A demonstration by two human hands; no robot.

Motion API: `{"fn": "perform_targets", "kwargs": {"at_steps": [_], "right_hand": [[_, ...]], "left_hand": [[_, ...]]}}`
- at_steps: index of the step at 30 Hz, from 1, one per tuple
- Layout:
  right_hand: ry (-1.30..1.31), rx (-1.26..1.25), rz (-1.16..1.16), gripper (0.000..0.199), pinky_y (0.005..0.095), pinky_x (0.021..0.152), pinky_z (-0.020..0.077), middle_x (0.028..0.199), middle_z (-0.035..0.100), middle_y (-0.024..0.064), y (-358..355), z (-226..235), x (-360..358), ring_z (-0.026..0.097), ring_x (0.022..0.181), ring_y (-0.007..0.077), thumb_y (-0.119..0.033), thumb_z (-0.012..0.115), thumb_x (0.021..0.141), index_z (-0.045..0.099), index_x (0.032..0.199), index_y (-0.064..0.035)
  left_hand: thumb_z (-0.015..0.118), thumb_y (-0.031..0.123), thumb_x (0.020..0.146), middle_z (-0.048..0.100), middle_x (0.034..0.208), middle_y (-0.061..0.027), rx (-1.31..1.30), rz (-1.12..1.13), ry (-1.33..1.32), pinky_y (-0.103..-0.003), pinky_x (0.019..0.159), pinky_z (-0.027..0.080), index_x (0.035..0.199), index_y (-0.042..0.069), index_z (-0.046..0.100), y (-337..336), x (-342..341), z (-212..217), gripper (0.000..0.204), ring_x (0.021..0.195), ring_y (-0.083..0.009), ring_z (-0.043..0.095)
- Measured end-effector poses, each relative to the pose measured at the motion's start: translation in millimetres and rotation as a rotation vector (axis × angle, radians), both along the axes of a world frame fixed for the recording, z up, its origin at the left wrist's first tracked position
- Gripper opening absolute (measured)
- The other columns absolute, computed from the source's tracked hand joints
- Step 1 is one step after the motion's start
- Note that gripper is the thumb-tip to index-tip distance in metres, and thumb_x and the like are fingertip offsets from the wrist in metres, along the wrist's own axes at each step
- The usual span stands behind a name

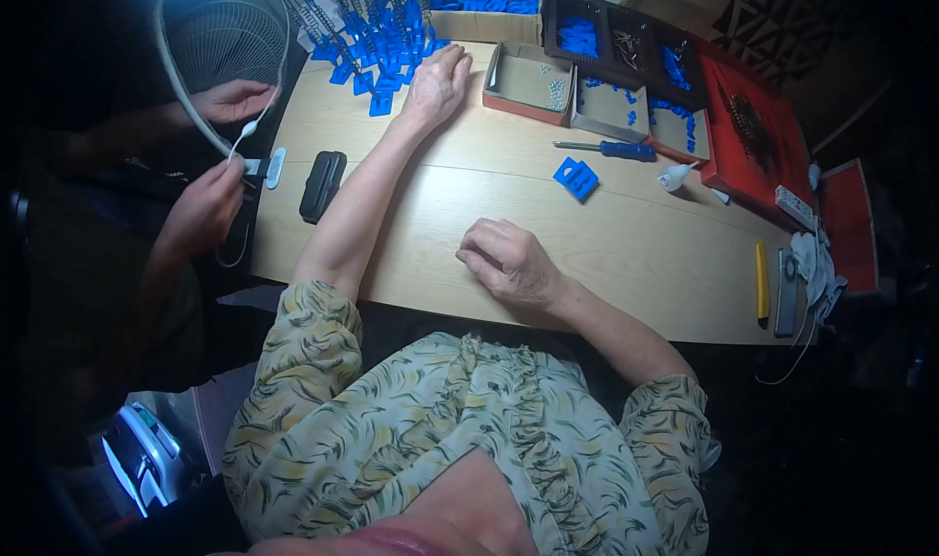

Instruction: The person assembles small electronic components by inserting metal pins into blue plastic housings by hand.

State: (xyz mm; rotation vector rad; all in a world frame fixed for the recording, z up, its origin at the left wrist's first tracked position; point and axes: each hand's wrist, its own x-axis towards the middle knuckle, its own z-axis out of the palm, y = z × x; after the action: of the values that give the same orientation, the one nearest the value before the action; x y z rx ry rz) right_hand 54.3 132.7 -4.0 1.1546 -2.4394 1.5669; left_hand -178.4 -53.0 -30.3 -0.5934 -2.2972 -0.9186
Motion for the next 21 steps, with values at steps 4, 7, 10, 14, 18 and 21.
{"fn": "perform_targets", "kwargs": {"at_steps": [4, 7, 10, 14, 18, 21], "right_hand": [[-0.009, 0.001, 0.007, 0.008, 0.0404, 0.074, 0.0518, 0.084, 0.064, 0.0137, 0.6, -0.6, 0.1, 0.065, 0.079, 0.0310, -0.005, 0.070, 0.088, 0.063, 0.090, -0.0005], [-0.015, 0.006, 0.007, 0.008, 0.0403, 0.074, 0.0517, 0.084, 0.064, 0.0137, 0.4, -3.5, -0.7, 0.065, 0.080, 0.0306, -0.005, 0.069, 0.088, 0.063, 0.091, -0.0004], [-0.023, -0.011, 0.005, 0.008, 0.0402, 0.074, 0.0513, 0.084, 0.064, 0.0136, -1.3, -3.0, -1.6, 0.065, 0.080, 0.0302, -0.006, 0.069, 0.089, 0.063, 0.091, -0.0006], [-0.020, 0.007, 0.011, 0.008, 0.0401, 0.074, 0.0512, 0.084, 0.064, 0.0135, -0.8, -0.1, 0.9, 0.064, 0.079, 0.0300, -0.006, 0.069, 0.089, 0.063, 0.090, -0.0007], [-0.038, 0.021, 0.019, 0.008, 0.0401, 0.074, 0.0509, 0.085, 0.064, 0.0136, -1.0, -0.8, 3.9, 0.063, 0.079, 0.0301, -0.006, 0.069, 0.089, 0.063, 0.090, -0.0007], [-0.039, -0.007, 0.009, 0.009, 0.0405, 0.074, 0.0505, 0.085, 0.063, 0.0139, 2.0, -2.6, 3.1, 0.063, 0.079, 0.0307, -0.007, 0.068, 0.089, 0.063, 0.089, -0.0003]], "left_hand": [[0.057, 0.017, 0.099, 0.067, 0.106, -0.0249, -0.013, -0.032, 0.019, -0.049, 0.091, 0.052, 0.102, -0.005, 0.066, -12.9, 2.7, 1.3, 0.024, 0.102, -0.0428, 0.064], [0.058, 0.018, 0.100, 0.070, 0.112, -0.0238, -0.003, -0.061, 0.012, -0.044, 0.094, 0.054, 0.111, -0.005, 0.069, -26.3, 0.8, 2.0, 0.028, 0.105, -0.0401, 0.067], [0.060, 0.018, 0.099, 0.071, 0.111, -0.0216, 0.019, -0.096, 0.005, -0.042, 0.091, 0.055, 0.107, -0.002, 0.071, -34.3, -0.2, 5.9, 0.024, 0.103, -0.0385, 0.069], [0.060, 0.020, 0.101, 0.071, 0.117, -0.0204, -0.010, -0.082, -0.081, -0.040, 0.095, 0.055, 0.112, -0.003, 0.071, -38.2, 3.9, 8.4, 0.028, 0.109, -0.0363, 0.069], [0.063, 0.017, 0.099, 0.072, 0.115, -0.0193, -0.038, -0.084, 0.000, -0.041, 0.092, 0.056, 0.111, -0.002, 0.071, -37.7, 16.7, 7.0, 0.024, 0.106, -0.0359, 0.070], [0.063, 0.015, 0.099, 0.072, 0.116, -0.0186, 0.000, -0.173, 0.011, -0.041, 0.091, 0.056, 0.113, -0.001, 0.071, -22.5, 39.8, 16.5, 0.023, 0.105, -0.0364, 0.070]]}}
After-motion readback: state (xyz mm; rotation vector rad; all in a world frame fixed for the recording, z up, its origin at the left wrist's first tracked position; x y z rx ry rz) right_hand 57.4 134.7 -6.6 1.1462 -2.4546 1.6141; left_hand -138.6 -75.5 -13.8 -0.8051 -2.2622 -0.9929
